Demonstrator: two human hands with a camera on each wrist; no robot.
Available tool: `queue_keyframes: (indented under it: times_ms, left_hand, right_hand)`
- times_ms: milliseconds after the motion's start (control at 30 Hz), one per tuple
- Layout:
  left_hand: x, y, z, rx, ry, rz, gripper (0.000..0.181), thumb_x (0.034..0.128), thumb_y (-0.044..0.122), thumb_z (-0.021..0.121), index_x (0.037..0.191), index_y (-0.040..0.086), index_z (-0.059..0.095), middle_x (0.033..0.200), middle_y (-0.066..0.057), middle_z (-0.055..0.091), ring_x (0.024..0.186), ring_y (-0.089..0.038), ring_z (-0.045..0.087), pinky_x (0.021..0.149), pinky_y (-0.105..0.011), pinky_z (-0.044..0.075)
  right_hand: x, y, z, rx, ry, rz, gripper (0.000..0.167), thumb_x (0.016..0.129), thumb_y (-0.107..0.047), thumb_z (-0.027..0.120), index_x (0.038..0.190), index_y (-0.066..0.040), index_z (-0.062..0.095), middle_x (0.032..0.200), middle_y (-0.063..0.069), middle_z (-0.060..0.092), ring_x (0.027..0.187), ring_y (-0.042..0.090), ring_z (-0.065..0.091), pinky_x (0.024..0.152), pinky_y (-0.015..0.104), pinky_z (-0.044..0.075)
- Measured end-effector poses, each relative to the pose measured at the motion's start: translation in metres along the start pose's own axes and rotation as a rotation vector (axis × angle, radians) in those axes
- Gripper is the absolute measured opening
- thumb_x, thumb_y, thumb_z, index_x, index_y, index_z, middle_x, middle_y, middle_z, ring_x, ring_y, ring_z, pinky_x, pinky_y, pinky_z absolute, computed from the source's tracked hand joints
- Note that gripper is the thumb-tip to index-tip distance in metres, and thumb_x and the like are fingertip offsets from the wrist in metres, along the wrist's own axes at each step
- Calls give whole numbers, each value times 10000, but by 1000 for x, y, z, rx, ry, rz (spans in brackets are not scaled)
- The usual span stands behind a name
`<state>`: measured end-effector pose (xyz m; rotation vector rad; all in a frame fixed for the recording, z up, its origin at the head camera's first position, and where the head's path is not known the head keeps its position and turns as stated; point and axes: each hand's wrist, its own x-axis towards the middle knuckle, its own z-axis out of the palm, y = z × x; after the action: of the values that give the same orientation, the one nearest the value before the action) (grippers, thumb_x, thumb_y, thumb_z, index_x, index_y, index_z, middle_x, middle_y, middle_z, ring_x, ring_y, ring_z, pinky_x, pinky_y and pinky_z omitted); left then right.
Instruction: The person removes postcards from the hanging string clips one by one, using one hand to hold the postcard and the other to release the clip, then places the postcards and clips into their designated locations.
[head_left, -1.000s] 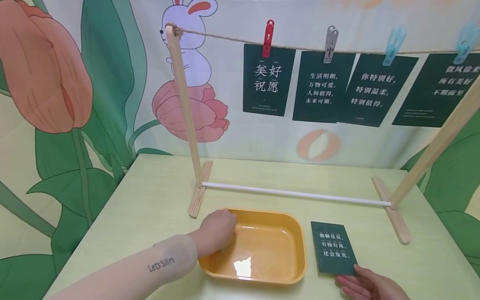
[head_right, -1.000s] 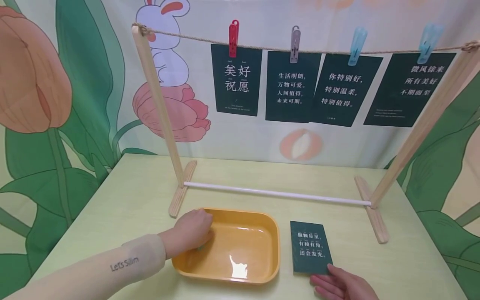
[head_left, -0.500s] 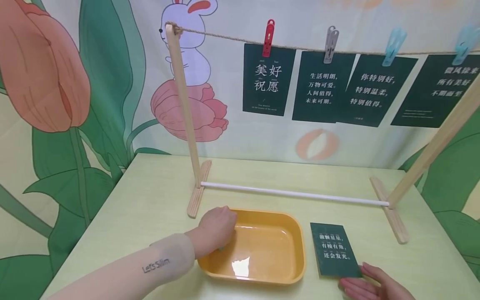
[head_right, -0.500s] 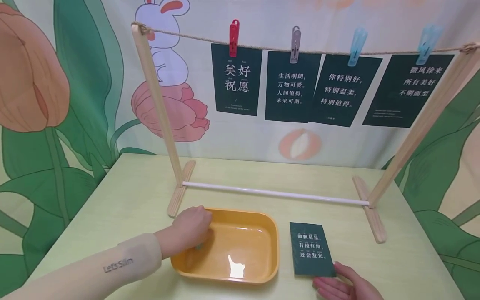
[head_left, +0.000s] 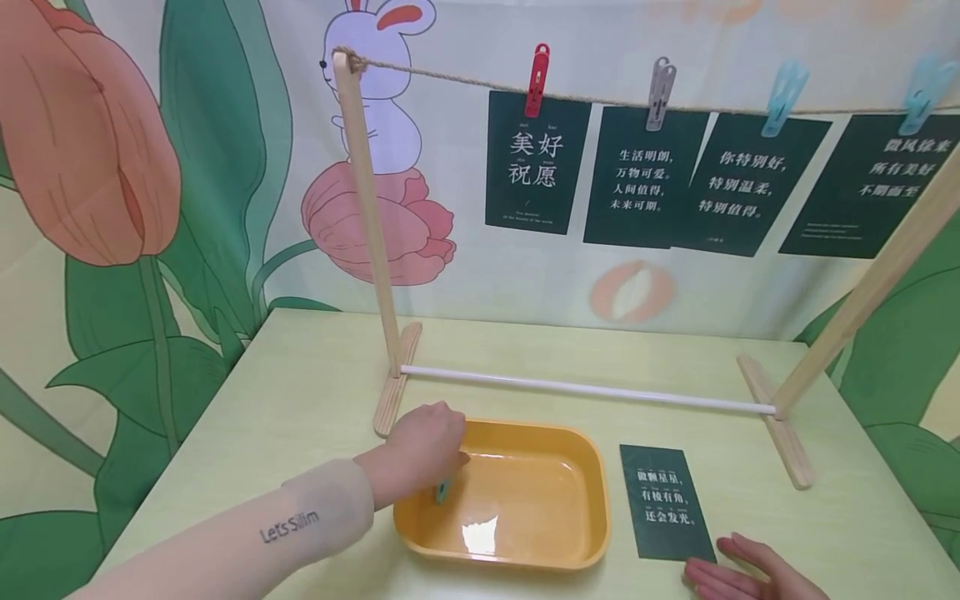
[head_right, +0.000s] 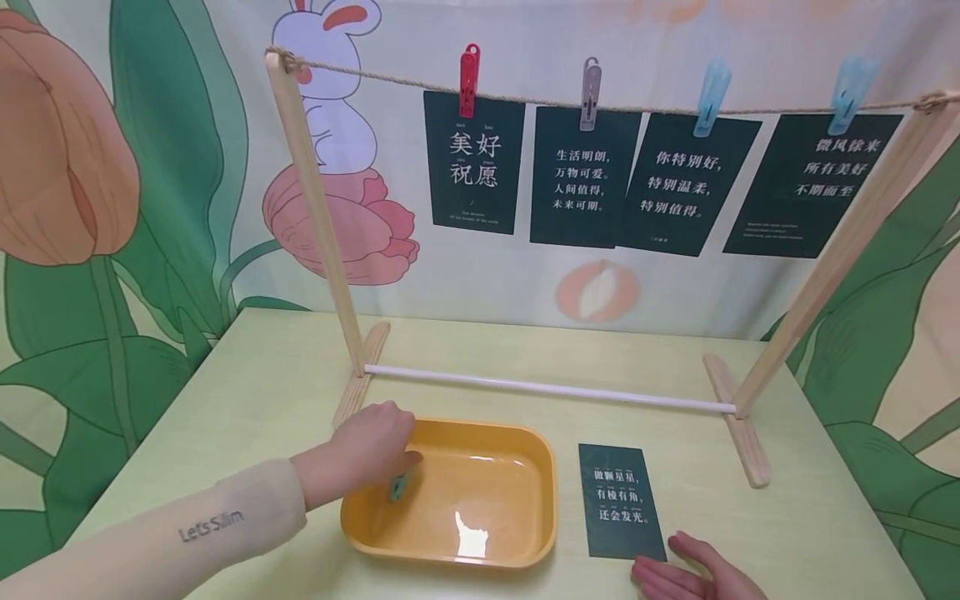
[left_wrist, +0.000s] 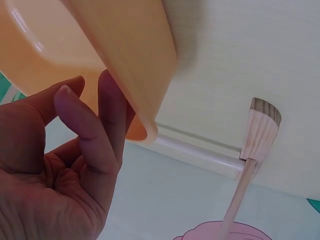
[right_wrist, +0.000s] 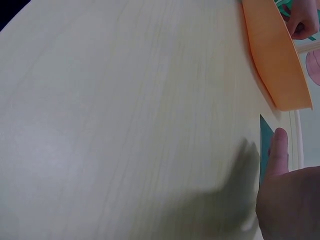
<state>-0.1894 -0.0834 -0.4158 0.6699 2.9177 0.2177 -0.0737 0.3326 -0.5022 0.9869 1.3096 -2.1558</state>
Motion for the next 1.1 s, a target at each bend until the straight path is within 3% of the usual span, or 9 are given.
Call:
queue_keyframes:
  times_ms: [167, 400, 667, 767, 900, 1100]
  left_hand:
    - [0, -2, -6, -18, 18, 15, 399, 946, 209, 838, 695, 53, 570, 566, 26, 405, 498, -104, 386, 476, -217, 368]
    - [2, -1, -20, -81, 34, 24, 404, 944, 231, 840, 711, 41, 570, 626, -1, 459, 574, -133, 440, 535, -255, 408]
    - [9, 3, -44, -107, 71, 71, 587, 941, 260, 835, 563, 143, 401, 550, 72, 272, 520, -89, 292, 478, -225, 246]
    - [12, 5, -58, -109, 84, 88, 629, 941, 264, 829, 556, 167, 341, 555, 89, 195, 529, -81, 214, 494, -230, 187]
    - [16, 8, -76, -108, 109, 108, 614, 948, 280, 822, 563, 173, 356, 568, 86, 201, 546, -88, 211, 521, -246, 179]
    - [19, 15, -98, -59, 139, 69, 498, 952, 364, 820, 605, 156, 529, 565, 82, 340, 549, -107, 351, 551, -295, 255]
  right_hand:
    - [-1, -4, 6, -4, 31, 3, 608, 1159, -409, 413, 1478, 107, 367, 1099, 292, 762, 1150, 448, 732, 1138, 488, 487]
    - [-3, -12, 21, -73, 21, -34, 666, 1150, -421, 463, 1511, 130, 363, 1128, 262, 767, 1167, 444, 726, 1122, 502, 496]
    - [-3, -20, 40, -130, -47, -104, 625, 1168, -372, 436, 1516, 144, 370, 1220, 292, 734, 1196, 436, 715, 1104, 520, 503]
    - [-2, -25, 46, -219, -107, -128, 660, 1175, -378, 399, 1567, 143, 296, 1265, 255, 730, 1211, 402, 715, 1103, 517, 503]
    - [0, -32, 49, -291, -267, -166, 706, 1160, -411, 448, 1583, 130, 286, 1341, 198, 714, 1242, 323, 713, 1105, 472, 509]
    - [2, -38, 63, -319, -432, -241, 713, 1154, -402, 482, 1595, 122, 285, 1436, 146, 669, 1285, 241, 690, 1100, 418, 521]
